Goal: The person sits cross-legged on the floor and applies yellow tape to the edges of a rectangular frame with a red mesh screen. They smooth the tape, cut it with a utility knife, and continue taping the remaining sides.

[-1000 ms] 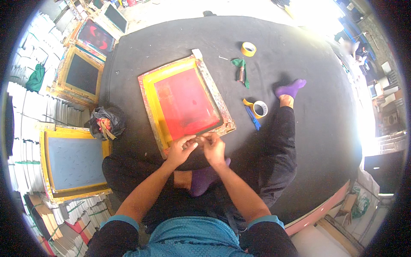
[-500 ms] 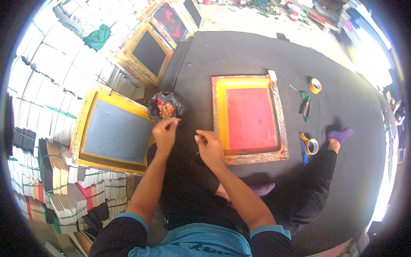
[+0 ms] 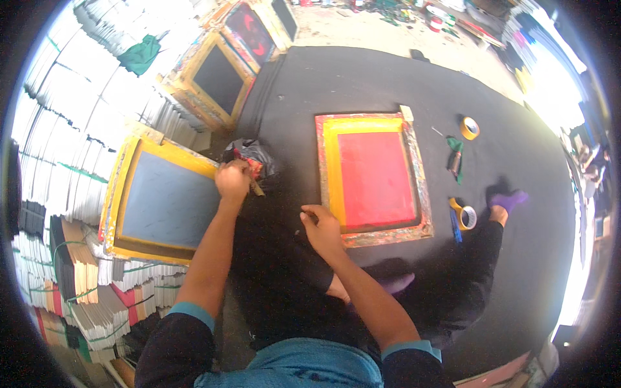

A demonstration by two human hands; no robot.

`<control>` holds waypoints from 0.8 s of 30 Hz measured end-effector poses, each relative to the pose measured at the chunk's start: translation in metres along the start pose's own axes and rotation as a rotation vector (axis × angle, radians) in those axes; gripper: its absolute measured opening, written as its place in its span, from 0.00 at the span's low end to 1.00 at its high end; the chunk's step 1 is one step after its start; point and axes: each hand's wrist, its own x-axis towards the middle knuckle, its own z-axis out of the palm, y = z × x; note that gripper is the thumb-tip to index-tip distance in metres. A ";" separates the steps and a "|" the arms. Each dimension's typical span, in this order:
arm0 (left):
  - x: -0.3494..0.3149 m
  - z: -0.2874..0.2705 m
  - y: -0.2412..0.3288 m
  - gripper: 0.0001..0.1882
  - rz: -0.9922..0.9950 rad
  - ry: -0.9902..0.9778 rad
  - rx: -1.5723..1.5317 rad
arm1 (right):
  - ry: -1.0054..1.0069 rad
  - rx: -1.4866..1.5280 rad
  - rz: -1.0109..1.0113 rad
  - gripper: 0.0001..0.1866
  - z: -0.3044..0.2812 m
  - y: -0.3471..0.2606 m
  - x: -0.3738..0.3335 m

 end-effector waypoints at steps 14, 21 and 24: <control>-0.060 -0.015 0.150 0.10 0.204 0.071 -0.286 | 0.283 -0.349 0.300 0.12 -0.142 0.071 -0.026; -0.161 0.042 0.303 0.18 0.496 -0.344 -0.607 | 0.698 -0.626 0.434 0.14 -0.242 0.138 -0.045; -0.177 0.041 0.351 0.26 0.558 -0.533 -0.499 | 0.656 -0.606 0.470 0.16 -0.250 0.134 -0.045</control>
